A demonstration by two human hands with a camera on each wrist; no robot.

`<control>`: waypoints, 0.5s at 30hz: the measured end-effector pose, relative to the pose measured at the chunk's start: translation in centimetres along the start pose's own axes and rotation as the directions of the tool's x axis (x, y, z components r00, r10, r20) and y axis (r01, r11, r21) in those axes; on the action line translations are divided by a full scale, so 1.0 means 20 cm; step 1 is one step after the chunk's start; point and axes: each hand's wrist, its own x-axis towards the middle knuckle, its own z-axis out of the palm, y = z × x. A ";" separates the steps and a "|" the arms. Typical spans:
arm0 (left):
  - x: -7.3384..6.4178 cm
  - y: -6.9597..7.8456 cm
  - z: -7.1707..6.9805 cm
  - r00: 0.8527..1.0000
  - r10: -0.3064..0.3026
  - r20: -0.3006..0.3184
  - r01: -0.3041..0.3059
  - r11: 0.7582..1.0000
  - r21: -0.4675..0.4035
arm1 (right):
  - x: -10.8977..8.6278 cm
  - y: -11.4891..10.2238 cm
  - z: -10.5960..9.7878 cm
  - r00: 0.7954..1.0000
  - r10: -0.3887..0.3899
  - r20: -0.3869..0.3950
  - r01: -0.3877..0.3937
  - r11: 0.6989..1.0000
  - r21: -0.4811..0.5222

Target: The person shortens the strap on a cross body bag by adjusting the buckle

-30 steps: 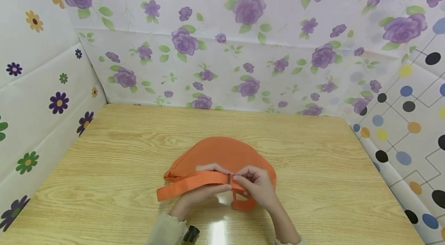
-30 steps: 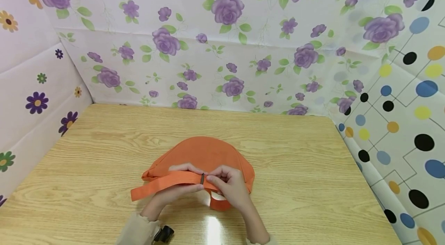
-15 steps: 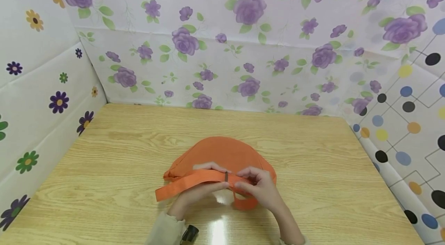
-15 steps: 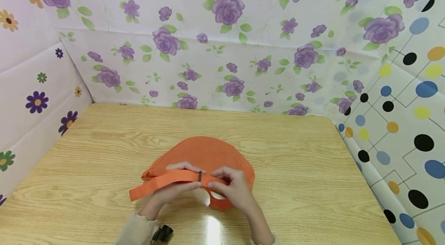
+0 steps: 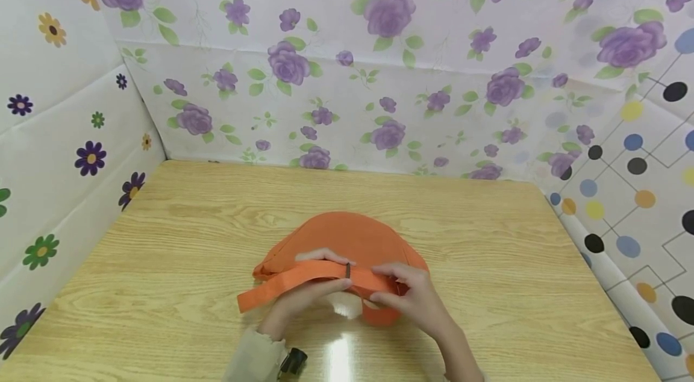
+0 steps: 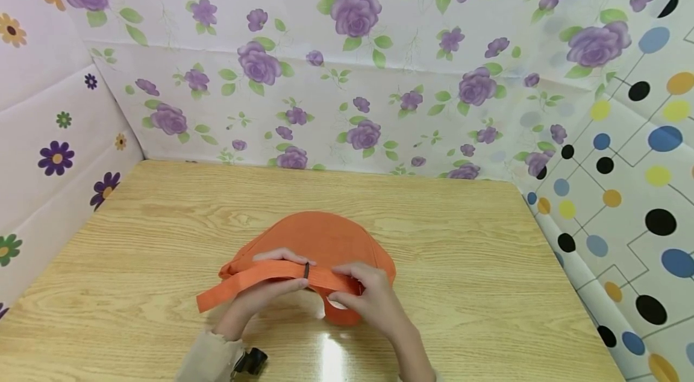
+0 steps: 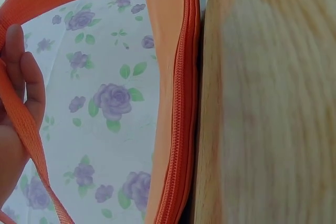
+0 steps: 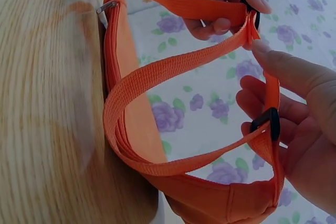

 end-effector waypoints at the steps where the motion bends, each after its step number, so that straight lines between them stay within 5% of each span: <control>1: 0.00 0.00 0.00 1.000 0.006 0.001 -0.006 1.000 0.000 | 0.00 0.00 0.00 1.000 -0.015 -0.005 0.015 1.000 0.006; 7: 0.00 0.00 -0.01 1.000 0.007 0.000 -0.007 1.000 -0.012 | 0.04 -0.08 -0.02 0.995 -0.097 -0.038 0.099 0.994 0.052; 11: 0.00 -0.01 -0.01 1.000 0.020 0.006 -0.019 1.000 -0.013 | 0.03 -0.02 0.00 0.986 -0.149 -0.068 0.154 0.986 0.071; 15: 0.00 -0.02 -0.01 0.999 0.038 0.022 -0.038 0.999 -0.008 | 0.02 0.01 0.01 0.990 -0.117 -0.074 0.124 0.987 0.102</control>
